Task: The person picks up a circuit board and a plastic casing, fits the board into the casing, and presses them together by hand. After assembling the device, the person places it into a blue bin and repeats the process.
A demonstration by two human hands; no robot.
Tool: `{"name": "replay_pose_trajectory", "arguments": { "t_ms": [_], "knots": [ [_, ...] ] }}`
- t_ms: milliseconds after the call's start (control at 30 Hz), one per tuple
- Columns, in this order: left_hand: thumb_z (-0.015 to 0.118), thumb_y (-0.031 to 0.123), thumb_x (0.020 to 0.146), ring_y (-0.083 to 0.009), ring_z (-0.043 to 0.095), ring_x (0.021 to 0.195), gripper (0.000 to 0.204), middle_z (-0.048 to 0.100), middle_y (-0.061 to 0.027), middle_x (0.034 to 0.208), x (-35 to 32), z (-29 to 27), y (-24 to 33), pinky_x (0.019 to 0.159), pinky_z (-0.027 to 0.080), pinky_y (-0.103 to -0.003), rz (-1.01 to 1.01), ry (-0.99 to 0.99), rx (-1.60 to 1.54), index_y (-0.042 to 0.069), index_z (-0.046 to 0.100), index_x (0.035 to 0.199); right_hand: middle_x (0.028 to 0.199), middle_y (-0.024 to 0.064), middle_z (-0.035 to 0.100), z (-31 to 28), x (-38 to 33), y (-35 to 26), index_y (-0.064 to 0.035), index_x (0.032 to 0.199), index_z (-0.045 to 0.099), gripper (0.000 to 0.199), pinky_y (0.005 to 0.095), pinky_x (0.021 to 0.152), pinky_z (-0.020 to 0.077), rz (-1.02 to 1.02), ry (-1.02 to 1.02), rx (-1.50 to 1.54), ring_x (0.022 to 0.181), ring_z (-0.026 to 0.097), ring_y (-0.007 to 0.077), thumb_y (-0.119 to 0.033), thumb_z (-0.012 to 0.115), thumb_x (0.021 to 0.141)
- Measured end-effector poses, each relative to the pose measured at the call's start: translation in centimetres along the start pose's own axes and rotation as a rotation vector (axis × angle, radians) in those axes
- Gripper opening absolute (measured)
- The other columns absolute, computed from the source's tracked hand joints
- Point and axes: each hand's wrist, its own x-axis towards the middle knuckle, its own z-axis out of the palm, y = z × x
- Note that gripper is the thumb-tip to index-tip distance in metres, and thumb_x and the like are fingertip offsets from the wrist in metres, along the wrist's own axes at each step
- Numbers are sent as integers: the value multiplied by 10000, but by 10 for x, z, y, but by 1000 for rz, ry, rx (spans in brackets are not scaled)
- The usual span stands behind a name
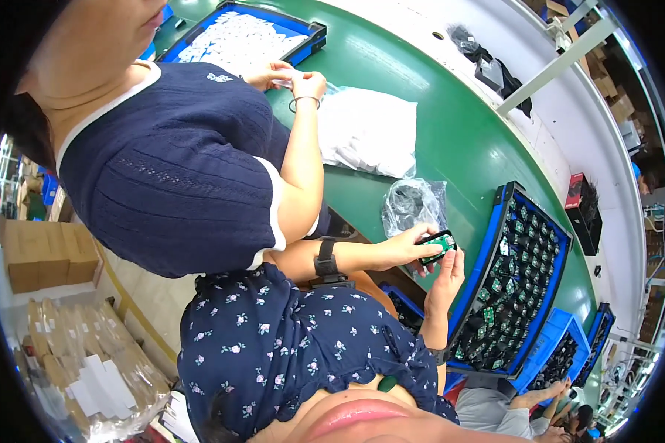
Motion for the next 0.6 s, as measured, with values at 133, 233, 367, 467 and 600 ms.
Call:
{"name": "replay_pose_trajectory", "arguments": {
  "t_ms": [133, 233, 367, 467, 600],
  "knots": [
    [517, 191, 909, -136, 580, 711, 236, 545, -56, 879, 3, -4, -13, 591, 504, -273, 6, 17, 26, 70, 441, 1096, 815, -21, 519, 9, -9, 2, -33, 1048, 532, 306, 193, 568, 354, -57, 0, 13, 685, 430, 48, -311, 440, 959],
    [499, 145, 898, -134, 574, 706, 203, 545, -50, 846, 1, 2, -16, 565, 491, -270, -61, -48, -58, 74, 445, 1081, 863, 20, 540, -1, -25, 8, 7, 1157, 496, 404, 208, 541, 402, 47, -50, 137, 668, 476, 71, -337, 425, 958],
    [475, 116, 890, -146, 574, 684, 194, 548, -65, 829, -2, 4, -24, 545, 487, -273, -167, -137, -79, 64, 438, 1073, 792, 17, 540, -9, -43, 8, 6, 1231, 441, 474, 207, 539, 396, 85, -77, 197, 616, 464, 74, -374, 425, 948],
    [474, 123, 888, -153, 563, 634, 206, 551, -78, 789, -5, 7, -26, 532, 479, -266, -198, -174, -50, 71, 429, 1083, 844, 2, 532, -19, -52, 13, -25, 1201, 445, 422, 210, 590, 383, 102, -88, 188, 681, 463, 69, -363, 435, 948],
    [480, 181, 912, -156, 566, 639, 252, 553, -85, 793, -7, 12, -27, 543, 484, -258, -255, -209, -18, 65, 400, 1121, 868, -8, 540, -18, -57, 1, -32, 1188, 465, 398, 197, 601, 389, 149, -55, 225, 714, 475, 55, -348, 449, 946]
  ]
}}
